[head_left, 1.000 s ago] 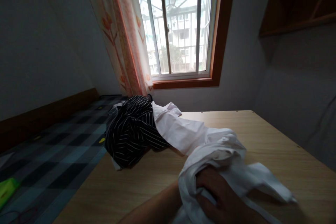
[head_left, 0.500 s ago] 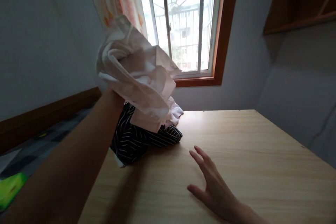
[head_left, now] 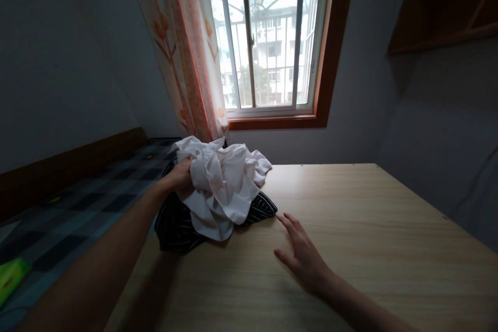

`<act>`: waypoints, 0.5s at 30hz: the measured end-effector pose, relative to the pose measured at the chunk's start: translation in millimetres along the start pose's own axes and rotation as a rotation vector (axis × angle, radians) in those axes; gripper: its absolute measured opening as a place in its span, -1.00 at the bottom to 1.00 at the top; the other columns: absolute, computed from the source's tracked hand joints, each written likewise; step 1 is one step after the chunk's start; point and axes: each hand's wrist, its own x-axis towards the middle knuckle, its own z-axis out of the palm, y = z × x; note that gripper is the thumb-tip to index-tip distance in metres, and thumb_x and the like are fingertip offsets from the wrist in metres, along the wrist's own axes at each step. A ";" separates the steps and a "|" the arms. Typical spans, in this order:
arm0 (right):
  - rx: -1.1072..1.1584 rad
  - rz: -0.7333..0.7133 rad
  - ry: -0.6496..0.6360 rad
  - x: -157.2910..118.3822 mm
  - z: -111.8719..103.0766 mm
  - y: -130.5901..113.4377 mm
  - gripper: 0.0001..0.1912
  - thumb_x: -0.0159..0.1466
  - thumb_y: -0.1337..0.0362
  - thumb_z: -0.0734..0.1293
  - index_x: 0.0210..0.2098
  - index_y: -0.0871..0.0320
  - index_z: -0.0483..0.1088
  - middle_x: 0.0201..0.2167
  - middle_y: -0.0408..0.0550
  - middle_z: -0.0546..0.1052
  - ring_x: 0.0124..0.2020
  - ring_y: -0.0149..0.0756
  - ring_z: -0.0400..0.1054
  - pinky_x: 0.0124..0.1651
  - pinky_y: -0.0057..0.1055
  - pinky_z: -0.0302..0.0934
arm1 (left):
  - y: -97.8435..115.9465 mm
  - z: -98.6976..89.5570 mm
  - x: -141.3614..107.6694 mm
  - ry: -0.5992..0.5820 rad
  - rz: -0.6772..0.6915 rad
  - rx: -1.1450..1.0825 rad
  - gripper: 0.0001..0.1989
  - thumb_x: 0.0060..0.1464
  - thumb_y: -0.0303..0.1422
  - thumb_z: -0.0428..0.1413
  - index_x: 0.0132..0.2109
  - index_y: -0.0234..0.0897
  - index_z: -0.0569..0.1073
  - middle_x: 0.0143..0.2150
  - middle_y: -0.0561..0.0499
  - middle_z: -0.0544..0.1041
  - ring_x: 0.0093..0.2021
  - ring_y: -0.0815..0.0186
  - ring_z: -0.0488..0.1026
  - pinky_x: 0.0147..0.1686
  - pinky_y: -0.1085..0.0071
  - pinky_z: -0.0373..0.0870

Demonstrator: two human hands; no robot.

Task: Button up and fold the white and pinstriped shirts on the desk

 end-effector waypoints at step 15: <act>0.065 0.172 0.241 196.0 26.2 55.9 -0.33 0.34 0.00 0.10 0.32 0.25 0.04 0.31 0.20 0.18 0.30 -0.07 0.08 0.27 -0.12 0.06 | 32.5 14.1 -100.2 0.637 0.277 0.166 -0.21 0.12 0.14 0.00 0.39 -0.01 0.02 0.46 -0.14 -0.16 0.39 -0.19 -0.12 0.25 -0.19 -0.03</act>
